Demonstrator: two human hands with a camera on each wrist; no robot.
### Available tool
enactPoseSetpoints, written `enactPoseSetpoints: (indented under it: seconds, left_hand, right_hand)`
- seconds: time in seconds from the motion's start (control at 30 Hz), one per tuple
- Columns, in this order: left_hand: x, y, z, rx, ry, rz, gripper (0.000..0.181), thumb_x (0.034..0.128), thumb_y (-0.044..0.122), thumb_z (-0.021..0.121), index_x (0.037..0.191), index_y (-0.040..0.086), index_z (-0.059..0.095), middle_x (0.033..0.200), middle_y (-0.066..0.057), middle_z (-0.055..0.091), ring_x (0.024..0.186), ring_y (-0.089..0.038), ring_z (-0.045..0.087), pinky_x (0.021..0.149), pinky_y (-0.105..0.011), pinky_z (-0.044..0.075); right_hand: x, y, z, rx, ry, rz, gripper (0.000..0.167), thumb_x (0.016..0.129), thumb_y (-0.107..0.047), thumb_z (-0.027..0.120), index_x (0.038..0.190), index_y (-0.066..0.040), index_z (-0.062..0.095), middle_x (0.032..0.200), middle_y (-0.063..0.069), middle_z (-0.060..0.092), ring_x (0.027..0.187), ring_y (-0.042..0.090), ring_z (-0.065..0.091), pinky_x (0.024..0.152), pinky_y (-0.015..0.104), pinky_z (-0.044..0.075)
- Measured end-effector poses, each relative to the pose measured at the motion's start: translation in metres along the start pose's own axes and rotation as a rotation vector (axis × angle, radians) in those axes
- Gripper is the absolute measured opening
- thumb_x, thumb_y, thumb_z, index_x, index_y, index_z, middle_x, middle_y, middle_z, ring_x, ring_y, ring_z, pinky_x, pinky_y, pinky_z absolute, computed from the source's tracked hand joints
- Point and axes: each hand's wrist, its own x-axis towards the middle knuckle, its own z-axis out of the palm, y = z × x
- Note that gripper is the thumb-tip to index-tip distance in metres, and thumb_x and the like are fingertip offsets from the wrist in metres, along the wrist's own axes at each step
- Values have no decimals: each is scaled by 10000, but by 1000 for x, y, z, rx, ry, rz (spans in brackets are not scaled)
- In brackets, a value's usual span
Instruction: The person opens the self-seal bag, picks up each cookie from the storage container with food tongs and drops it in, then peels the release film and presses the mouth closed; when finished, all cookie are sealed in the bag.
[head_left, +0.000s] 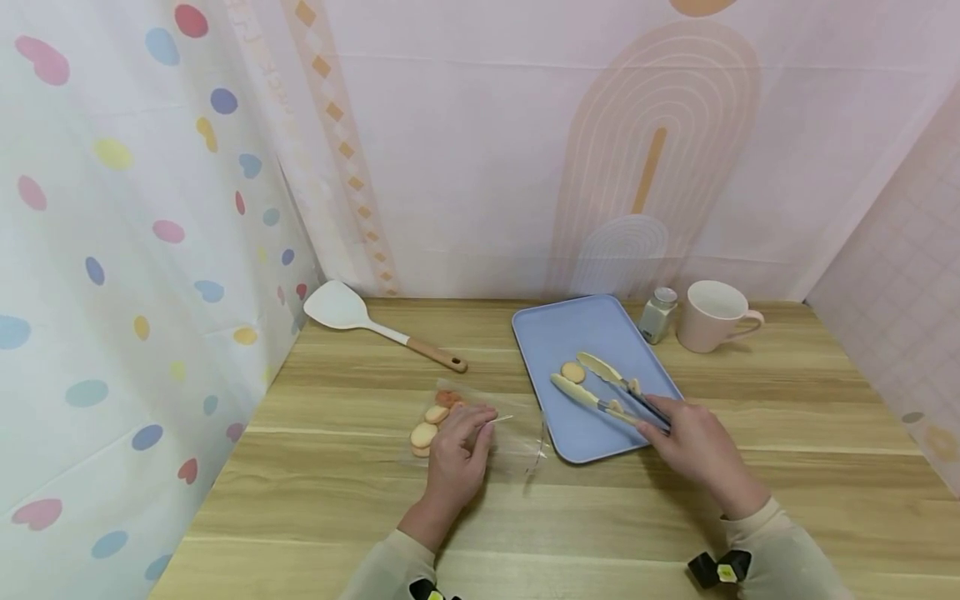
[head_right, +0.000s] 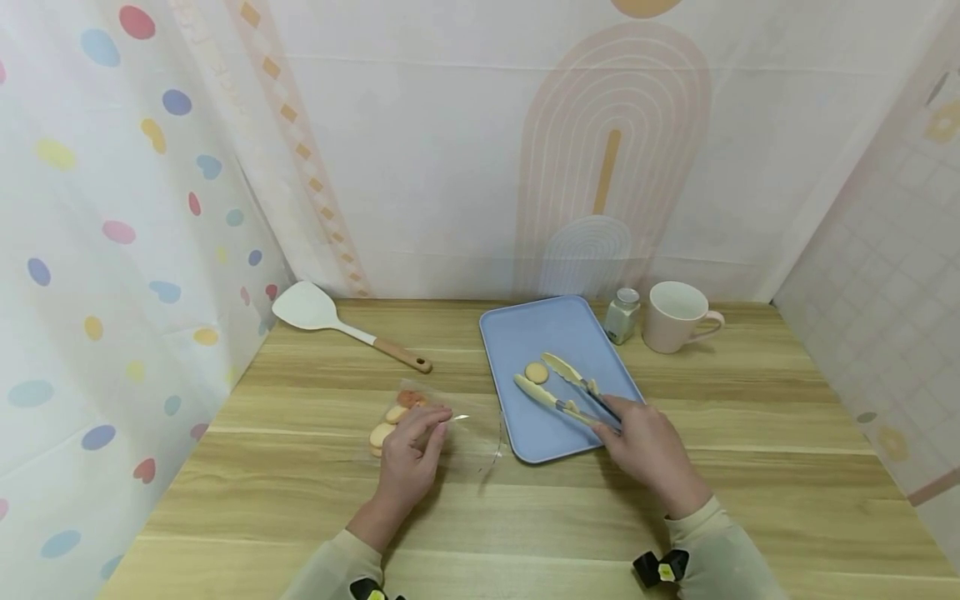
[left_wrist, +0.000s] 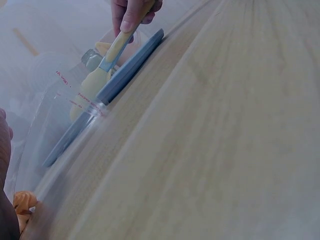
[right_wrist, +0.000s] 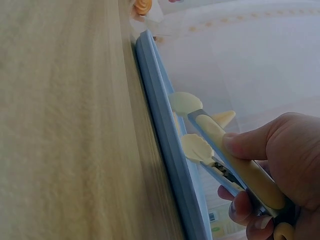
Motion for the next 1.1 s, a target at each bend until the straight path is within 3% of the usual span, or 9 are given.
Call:
enactPoseSetpoints:
  seconds: [0.47, 1.1]
  left_hand:
    - [0, 1, -1, -11, 9, 4, 114, 886, -4, 647, 983, 3, 706, 1008, -77, 690, 992, -242, 640, 941, -592, 418]
    - [-1, 1, 0, 4, 3, 5, 113, 894, 12, 641, 983, 14, 709, 1016, -70, 687, 989, -236, 639, 934, -596, 422]
  right_hand:
    - [-1, -2, 4, 16, 13, -24, 374, 852, -166, 733, 1162, 31, 665, 1087, 201, 680, 920, 354, 663, 753, 512, 520]
    - [-8, -7, -7, 28, 33, -53, 361, 845, -160, 741, 1149, 22, 677, 1071, 202, 685, 910, 355, 668, 747, 507, 526]
